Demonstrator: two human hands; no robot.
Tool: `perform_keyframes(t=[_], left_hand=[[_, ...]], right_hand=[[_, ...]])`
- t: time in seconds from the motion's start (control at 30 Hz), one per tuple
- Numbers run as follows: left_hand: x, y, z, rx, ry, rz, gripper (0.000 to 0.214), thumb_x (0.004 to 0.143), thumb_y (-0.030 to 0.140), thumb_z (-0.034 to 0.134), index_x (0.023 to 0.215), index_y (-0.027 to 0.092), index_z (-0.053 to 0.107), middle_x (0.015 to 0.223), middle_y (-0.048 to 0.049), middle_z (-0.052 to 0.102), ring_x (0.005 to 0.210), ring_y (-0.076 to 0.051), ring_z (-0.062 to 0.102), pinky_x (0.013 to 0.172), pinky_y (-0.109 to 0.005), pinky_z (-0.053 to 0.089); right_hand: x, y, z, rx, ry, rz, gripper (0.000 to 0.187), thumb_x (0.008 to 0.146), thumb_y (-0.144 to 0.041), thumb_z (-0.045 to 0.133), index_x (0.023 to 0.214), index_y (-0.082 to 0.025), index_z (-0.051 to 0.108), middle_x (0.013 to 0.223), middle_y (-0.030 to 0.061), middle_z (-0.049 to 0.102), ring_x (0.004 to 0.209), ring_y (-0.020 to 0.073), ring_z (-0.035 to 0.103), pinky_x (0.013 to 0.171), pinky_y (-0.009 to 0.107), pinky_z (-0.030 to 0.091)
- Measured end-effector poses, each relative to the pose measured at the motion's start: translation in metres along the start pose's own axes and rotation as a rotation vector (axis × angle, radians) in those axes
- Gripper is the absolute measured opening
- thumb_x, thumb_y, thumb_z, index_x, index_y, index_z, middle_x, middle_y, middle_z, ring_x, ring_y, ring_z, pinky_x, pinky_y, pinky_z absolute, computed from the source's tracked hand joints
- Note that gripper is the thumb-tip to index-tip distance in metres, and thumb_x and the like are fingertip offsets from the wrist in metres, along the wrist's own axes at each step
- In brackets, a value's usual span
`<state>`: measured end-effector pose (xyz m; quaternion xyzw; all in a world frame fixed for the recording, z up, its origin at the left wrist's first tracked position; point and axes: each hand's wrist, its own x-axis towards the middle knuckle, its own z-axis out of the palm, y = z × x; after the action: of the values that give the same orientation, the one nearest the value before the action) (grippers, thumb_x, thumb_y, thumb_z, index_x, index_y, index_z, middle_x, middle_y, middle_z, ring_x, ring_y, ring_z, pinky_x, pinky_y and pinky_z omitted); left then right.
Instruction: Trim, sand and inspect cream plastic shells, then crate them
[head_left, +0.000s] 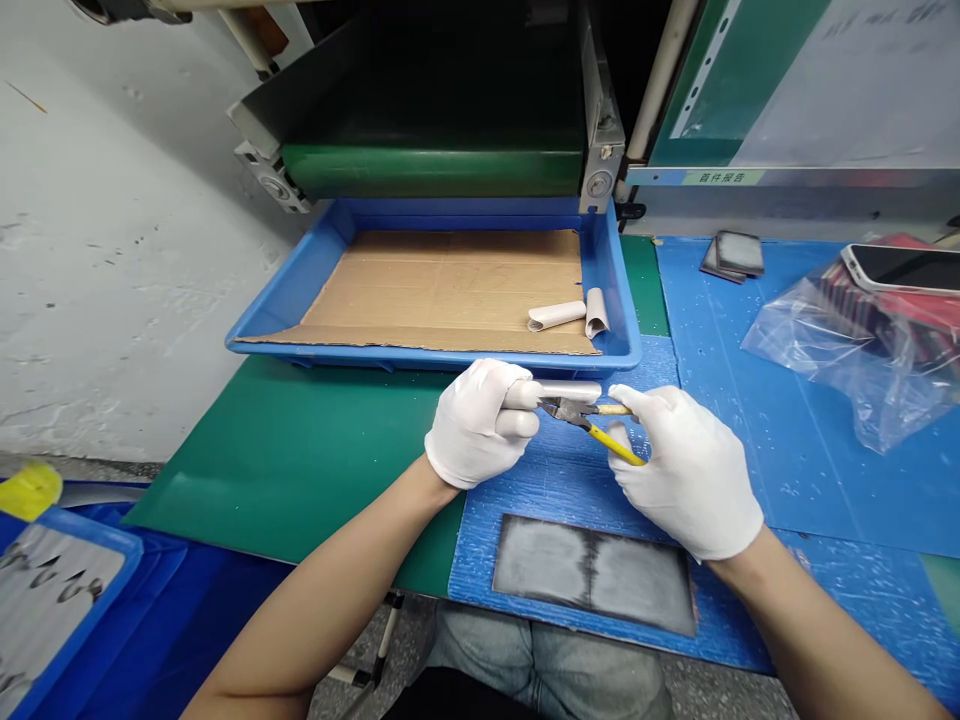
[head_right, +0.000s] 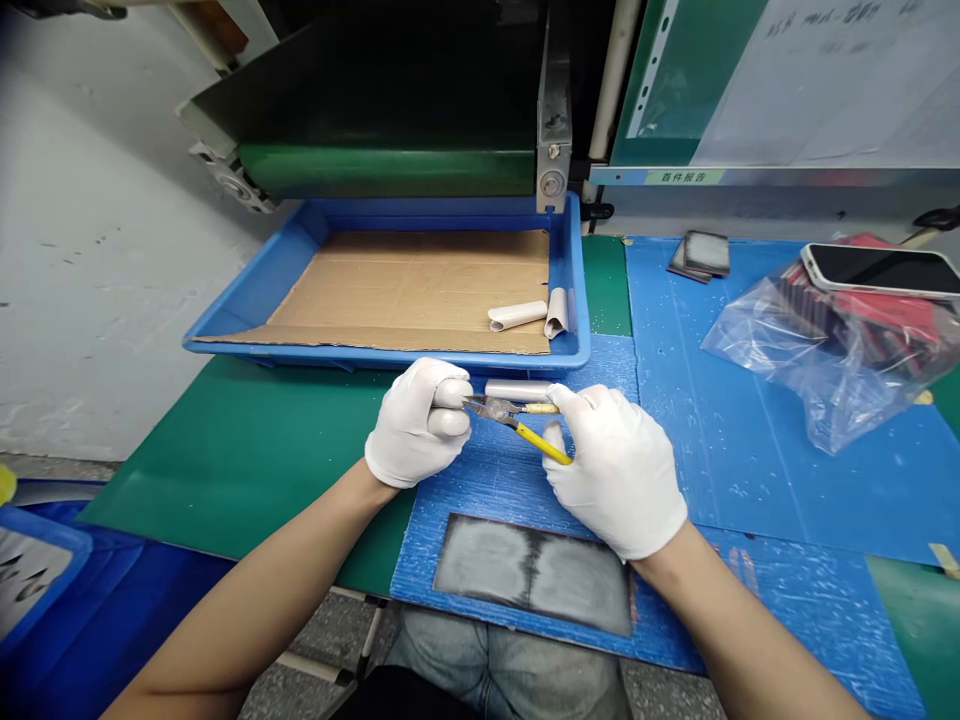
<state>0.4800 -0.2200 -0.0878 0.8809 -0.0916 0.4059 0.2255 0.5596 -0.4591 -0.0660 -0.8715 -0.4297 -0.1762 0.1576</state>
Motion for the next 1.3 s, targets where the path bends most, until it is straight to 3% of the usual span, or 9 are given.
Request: perform_keyframes(t=[0.63, 1.1, 1.3], left_hand=[[-0.0023, -0.0004, 0.0016, 0.017, 0.001, -0.006, 0.007, 0.097, 0.026, 0.057, 0.102, 0.021, 0.057, 0.087, -0.0038, 0.067, 0.074, -0.017, 0.063, 0.072, -0.031, 0.054], [-0.0037, 0.0005, 0.0031, -0.012, -0.022, -0.005, 0.011, 0.097, 0.028, 0.060, 0.104, 0.020, 0.057, 0.088, -0.0045, 0.066, 0.076, -0.018, 0.062, 0.072, -0.031, 0.053], [-0.0041, 0.0026, 0.0034, -0.030, -0.031, -0.014, 0.011, 0.097, 0.026, 0.058, 0.106, 0.020, 0.056, 0.089, -0.0044, 0.066, 0.077, -0.018, 0.062, 0.070, -0.030, 0.053]], right_hand=[[-0.0031, -0.0020, 0.0018, -0.027, 0.051, -0.001, 0.040, 0.090, -0.024, 0.059, 0.129, -0.015, 0.063, 0.098, 0.0112, 0.070, 0.086, 0.0281, 0.068, 0.070, 0.037, 0.048], [-0.0064, -0.0057, 0.0023, -0.080, 0.065, 0.047, 0.036, 0.093, -0.027, 0.060, 0.128, -0.027, 0.065, 0.094, 0.0040, 0.073, 0.075, 0.0213, 0.067, 0.058, 0.031, 0.033], [-0.0082, -0.0058, 0.0066, -0.082, 0.108, 0.064, 0.019, 0.092, -0.022, 0.057, 0.105, -0.023, 0.070, 0.083, 0.0010, 0.074, 0.068, 0.0180, 0.065, 0.057, 0.032, 0.031]])
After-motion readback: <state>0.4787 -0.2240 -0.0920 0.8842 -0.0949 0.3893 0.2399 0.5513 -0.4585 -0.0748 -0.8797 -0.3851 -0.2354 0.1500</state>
